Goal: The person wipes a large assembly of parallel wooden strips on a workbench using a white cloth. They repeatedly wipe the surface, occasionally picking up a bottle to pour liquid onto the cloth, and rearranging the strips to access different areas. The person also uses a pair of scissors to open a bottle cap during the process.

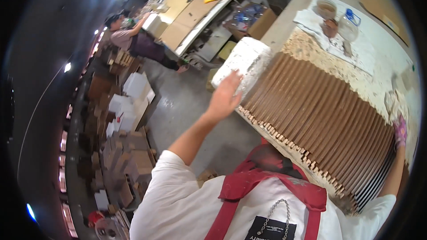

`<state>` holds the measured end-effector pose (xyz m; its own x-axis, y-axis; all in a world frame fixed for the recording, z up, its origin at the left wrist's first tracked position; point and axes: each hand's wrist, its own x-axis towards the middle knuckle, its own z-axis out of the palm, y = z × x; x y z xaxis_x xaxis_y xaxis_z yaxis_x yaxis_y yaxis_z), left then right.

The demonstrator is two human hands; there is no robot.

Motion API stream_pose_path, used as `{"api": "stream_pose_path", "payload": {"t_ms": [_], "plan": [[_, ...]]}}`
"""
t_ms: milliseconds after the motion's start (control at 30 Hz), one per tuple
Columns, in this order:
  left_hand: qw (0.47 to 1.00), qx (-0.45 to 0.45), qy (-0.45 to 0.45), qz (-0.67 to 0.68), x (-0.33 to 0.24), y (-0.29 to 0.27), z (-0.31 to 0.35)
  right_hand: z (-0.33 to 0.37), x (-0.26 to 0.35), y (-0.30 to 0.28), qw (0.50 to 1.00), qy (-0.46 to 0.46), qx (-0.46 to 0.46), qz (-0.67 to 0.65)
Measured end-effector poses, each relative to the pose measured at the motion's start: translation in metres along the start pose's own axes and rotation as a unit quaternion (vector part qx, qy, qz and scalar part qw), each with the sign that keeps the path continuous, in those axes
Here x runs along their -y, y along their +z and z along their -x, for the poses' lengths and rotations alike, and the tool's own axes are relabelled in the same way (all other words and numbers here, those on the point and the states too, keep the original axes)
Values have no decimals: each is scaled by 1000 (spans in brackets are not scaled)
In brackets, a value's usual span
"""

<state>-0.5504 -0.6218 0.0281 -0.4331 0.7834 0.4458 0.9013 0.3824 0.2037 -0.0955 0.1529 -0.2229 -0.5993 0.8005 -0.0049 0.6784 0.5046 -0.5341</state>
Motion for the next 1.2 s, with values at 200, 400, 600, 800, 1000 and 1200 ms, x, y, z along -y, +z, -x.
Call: {"api": "stream_pose_path", "payload": {"t_ms": [200, 400, 600, 800, 1000, 1200], "plan": [[992, -22, -120, 26, -18, 23, 90, -26, 16, -79, 986, -92, -133, -32], [991, 47, -117, 45, -28, 28, 68, 124, 302, -181, 949, -177, -119, -231], [984, 95, -60, 139, -10, 40, 65, 226, 532, -45, 941, -291, 123, -119], [979, 138, -53, 138, 2, 55, 75, 265, 542, 78, 874, -442, 137, 149], [964, 202, -58, 164, 6, 62, 77, 260, 533, 81, 926, -331, 177, 40], [974, 147, -9, 172, 15, 76, 90, 247, 603, 61, 939, -295, 174, 3]]}}
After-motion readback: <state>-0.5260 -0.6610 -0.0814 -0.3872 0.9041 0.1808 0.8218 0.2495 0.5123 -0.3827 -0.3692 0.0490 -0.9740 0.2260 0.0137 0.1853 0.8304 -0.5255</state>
